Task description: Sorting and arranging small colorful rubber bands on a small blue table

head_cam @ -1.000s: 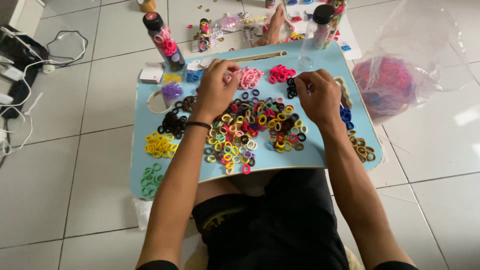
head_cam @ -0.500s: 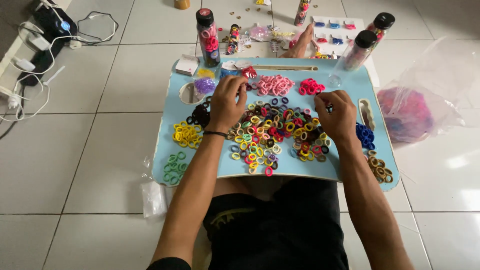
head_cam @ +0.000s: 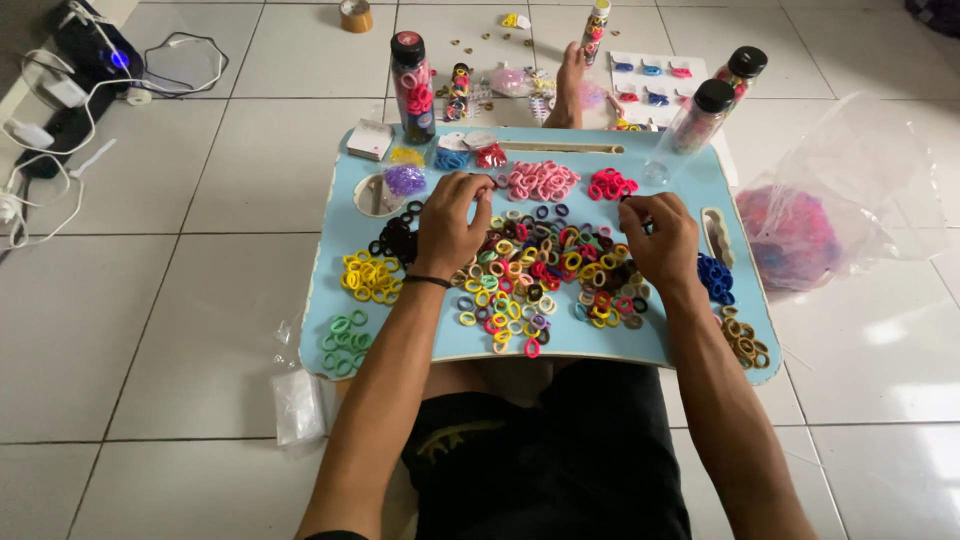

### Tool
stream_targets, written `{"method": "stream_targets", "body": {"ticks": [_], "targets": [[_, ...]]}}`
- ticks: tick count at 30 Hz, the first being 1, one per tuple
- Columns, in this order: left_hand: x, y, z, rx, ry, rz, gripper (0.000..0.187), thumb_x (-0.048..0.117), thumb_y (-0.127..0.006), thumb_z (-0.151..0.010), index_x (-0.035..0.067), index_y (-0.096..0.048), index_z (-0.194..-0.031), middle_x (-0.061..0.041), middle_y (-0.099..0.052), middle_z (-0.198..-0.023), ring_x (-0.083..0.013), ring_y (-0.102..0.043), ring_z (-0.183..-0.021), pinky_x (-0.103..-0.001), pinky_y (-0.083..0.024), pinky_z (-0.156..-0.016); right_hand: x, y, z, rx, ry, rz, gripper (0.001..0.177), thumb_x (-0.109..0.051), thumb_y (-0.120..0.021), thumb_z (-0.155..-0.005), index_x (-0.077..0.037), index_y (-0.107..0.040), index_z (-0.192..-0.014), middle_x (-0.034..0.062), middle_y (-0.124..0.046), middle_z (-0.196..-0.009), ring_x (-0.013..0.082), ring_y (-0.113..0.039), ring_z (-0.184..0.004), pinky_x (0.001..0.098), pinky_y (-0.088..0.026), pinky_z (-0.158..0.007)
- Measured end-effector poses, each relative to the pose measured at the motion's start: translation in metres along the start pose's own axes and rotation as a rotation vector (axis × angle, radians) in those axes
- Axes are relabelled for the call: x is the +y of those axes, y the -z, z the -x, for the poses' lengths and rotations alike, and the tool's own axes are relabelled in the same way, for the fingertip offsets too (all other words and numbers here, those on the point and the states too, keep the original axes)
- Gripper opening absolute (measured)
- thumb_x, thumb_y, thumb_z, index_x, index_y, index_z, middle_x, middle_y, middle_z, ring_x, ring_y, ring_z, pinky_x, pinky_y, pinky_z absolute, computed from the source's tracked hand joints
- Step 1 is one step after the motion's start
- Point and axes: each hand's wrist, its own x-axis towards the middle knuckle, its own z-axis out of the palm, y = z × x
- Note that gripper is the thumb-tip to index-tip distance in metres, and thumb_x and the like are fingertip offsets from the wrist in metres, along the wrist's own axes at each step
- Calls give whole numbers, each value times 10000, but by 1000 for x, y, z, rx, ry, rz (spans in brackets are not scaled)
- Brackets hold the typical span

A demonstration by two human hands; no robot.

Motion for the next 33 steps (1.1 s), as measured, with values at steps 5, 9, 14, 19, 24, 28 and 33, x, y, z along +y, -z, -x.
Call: {"method": "stream_targets", "body": {"ticks": [5,9,14,19,24,28,33], "targets": [[1,1,2,-23,29,-5,122,103,-646,-957,143,-670,-1069,-35,-593,-854,-285,-647,-850,-393,-556,-773,-4,1,0,-1,-8,-22,67,-62,-815,-949,-19,-765,-958,127,-602,-745,303,-607,-683,385,-496,-578],[12,8,1,-99,35,100,79,114,-624,-990,113,-680,-1046,-44,-612,-860,-291,-655,-853,-408,-555,-778,-4,0,1,-23,-24,-31,65,-75,-807,-953,-30,-761,-954,126,-602,-751,306,-610,-691,394,-498,-581],[25,10,-2,-320,-19,188,225,309,-693,-970,129,-690,-1104,-92,-667,-1090,-356,-650,-1088,-492,-516,-909,-16,3,-3,-70,-66,-72,110,-177,-815,-987,-88,-778,-1039,93,-657,-803,270,-623,-702,365,-513,-574],[38,7,-1,-544,35,246,440,443,-667,-997,144,-649,-1318,-147,-593,-1401,-411,-531,-1340,-539,-444,-1075,-63,24,-24,-402,114,-270,651,-438,-800,-893,-14,-637,-1359,295,-618,-1311,535,-554,-1248,622,-476,-956],[37,2,1,-566,122,416,349,258,-581,-1075,55,-622,-1356,-213,-595,-1390,-432,-553,-1322,-537,-460,-1097,-74,12,-20,-694,115,-218,894,-518,-834,-788,-57,-535,-1493,304,-467,-1540,556,-385,-1426,717,-327,-1108],[21,-3,7,-528,246,543,318,158,-478,-1091,55,-628,-1352,-176,-649,-1329,-393,-597,-1290,-496,-469,-1094,-56,-6,-6,-549,165,-258,603,-347,-779,-908,-15,-625,-1387,254,-626,-1371,476,-568,-1299,611,-463,-1035],[16,-5,10,-495,273,561,290,97,-488,-1069,79,-669,-1296,-141,-694,-1257,-357,-636,-1248,-479,-486,-1078,-47,-9,-4,-455,191,-236,338,-60,-703,-928,-17,-692,-1263,189,-703,-1201,421,-683,-1098,497,-560,-898]]}}
